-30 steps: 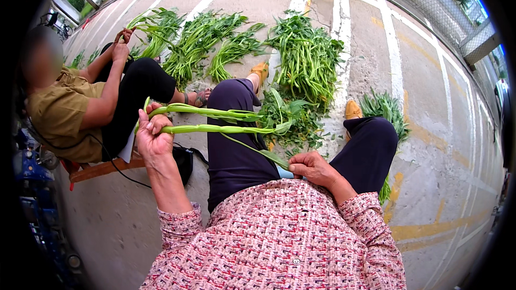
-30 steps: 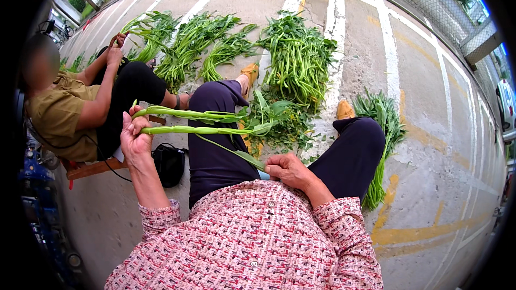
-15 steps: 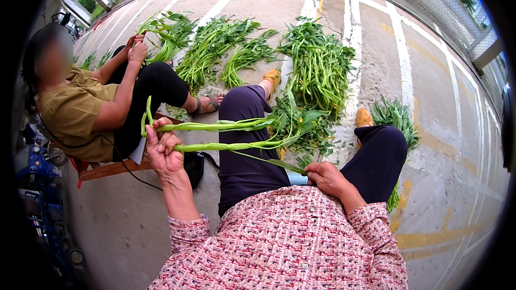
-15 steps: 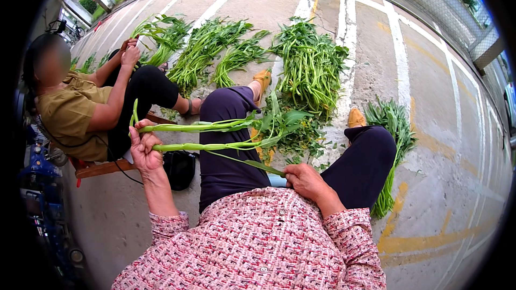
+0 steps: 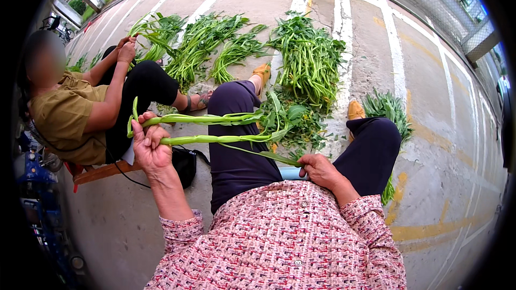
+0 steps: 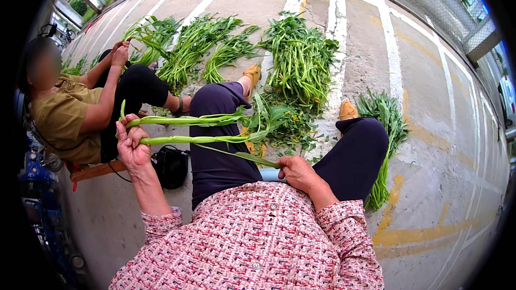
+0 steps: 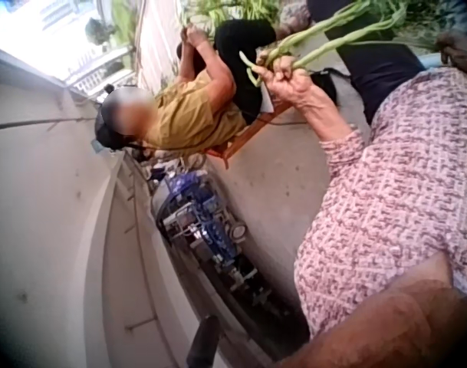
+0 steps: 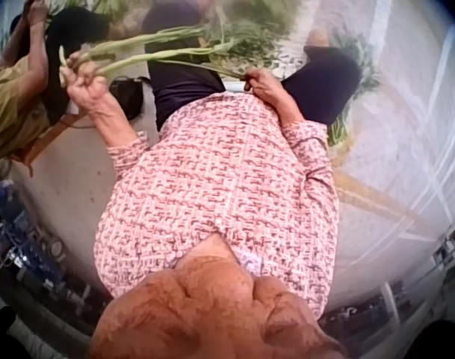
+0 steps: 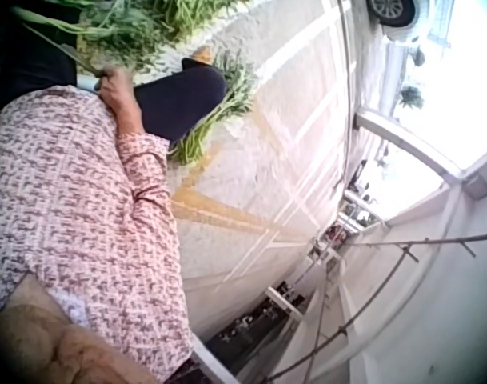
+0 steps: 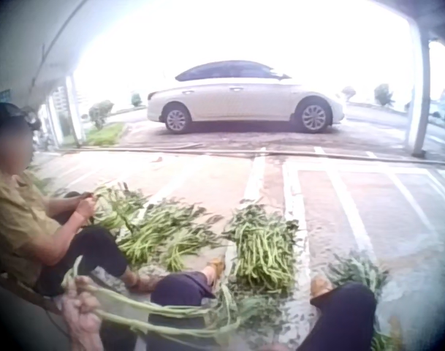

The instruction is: The person picks leaves and peels the outer skin of green vegetable stalks by hand while sitting near bundles of vegetables.

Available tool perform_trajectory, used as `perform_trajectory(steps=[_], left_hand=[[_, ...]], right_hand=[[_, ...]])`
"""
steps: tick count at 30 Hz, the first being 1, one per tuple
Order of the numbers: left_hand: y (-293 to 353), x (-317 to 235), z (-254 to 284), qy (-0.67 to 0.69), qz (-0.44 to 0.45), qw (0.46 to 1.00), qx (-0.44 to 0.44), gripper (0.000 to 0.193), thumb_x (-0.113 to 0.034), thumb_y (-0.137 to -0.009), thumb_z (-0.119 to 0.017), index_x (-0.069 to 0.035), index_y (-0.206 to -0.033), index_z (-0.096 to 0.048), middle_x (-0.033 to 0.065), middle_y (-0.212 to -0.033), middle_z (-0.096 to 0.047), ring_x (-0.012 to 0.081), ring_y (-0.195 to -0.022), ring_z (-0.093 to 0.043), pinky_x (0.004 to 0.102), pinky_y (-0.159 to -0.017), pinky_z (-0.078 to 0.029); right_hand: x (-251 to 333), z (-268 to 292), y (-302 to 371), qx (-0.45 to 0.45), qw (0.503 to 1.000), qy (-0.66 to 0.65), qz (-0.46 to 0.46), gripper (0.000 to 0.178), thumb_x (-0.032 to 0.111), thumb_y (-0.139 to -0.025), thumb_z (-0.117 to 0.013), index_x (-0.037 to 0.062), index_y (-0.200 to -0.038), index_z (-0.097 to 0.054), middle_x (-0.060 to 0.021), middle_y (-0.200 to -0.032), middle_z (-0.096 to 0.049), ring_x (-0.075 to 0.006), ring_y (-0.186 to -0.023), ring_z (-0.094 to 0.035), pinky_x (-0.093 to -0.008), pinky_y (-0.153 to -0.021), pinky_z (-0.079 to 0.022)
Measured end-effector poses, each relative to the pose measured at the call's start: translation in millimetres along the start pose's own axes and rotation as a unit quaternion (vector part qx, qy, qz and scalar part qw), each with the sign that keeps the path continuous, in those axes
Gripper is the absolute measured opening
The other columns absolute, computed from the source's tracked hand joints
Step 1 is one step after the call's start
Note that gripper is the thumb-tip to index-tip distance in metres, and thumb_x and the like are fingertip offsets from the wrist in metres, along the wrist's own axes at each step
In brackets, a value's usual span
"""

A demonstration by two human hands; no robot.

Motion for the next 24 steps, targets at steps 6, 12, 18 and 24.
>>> perform_trajectory(steps=[6,12,18,24], left_hand=[[-1.8,3.7,-8.4,-0.039,-0.017,0.999,-0.002,0.028,-0.023,-0.091,-0.049,0.005,-0.089,-0.053,0.0125,-0.087,-0.051,0.0064,-0.043,-0.034,0.0193,-0.038,-0.027],[-2.4,7.1,-7.0,-0.028,-0.039,0.997,-0.059,0.026,-0.023,-0.091,-0.049,0.003,-0.088,-0.049,0.0149,-0.085,-0.053,0.0068,-0.042,-0.033,0.0199,-0.038,-0.025],[-2.9,0.6,-1.6,-0.037,-0.048,0.996,-0.066,0.027,-0.023,-0.092,-0.048,0.004,-0.089,-0.049,0.0154,-0.084,-0.055,0.0066,-0.042,-0.033,0.0201,-0.038,-0.025],[-4.0,-1.9,3.6,-0.033,-0.047,0.996,-0.069,0.027,-0.023,-0.091,-0.049,0.004,-0.088,-0.050,0.0148,-0.084,-0.055,0.0063,-0.043,-0.034,0.0197,-0.038,-0.025]], right_hand=[[1.5,4.4,-3.9,-0.044,0.998,0.047,0.016,0.028,0.000,-0.075,-0.039,-0.0025,-0.091,-0.061,-0.0077,-0.067,-0.063,-0.0177,-0.064,-0.058,-0.0299,-0.064,-0.046],[-6.4,17.2,-7.2,-0.114,0.993,0.026,0.009,0.024,0.004,-0.073,-0.045,-0.0005,-0.086,-0.064,-0.0132,-0.065,-0.062,-0.0247,-0.064,-0.061,-0.0341,-0.065,-0.047],[-4.4,25.6,-7.9,-0.128,0.991,-0.044,0.008,0.027,0.003,-0.073,-0.042,-0.0035,-0.087,-0.063,-0.0108,-0.060,-0.062,-0.0193,-0.060,-0.061,-0.0304,-0.062,-0.048],[-13.6,25.7,-13.7,-0.148,0.985,-0.089,0.016,0.028,0.001,-0.072,-0.040,-0.0033,-0.087,-0.064,-0.0080,-0.058,-0.061,-0.0149,-0.055,-0.057,-0.0274,-0.057,-0.046]])
Point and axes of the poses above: each hand's wrist, its own y-axis away from the middle knuckle, its own z-axis out of the back of the hand, x = y × z, the point moved 8 cm from there along -y, towards the middle knuckle
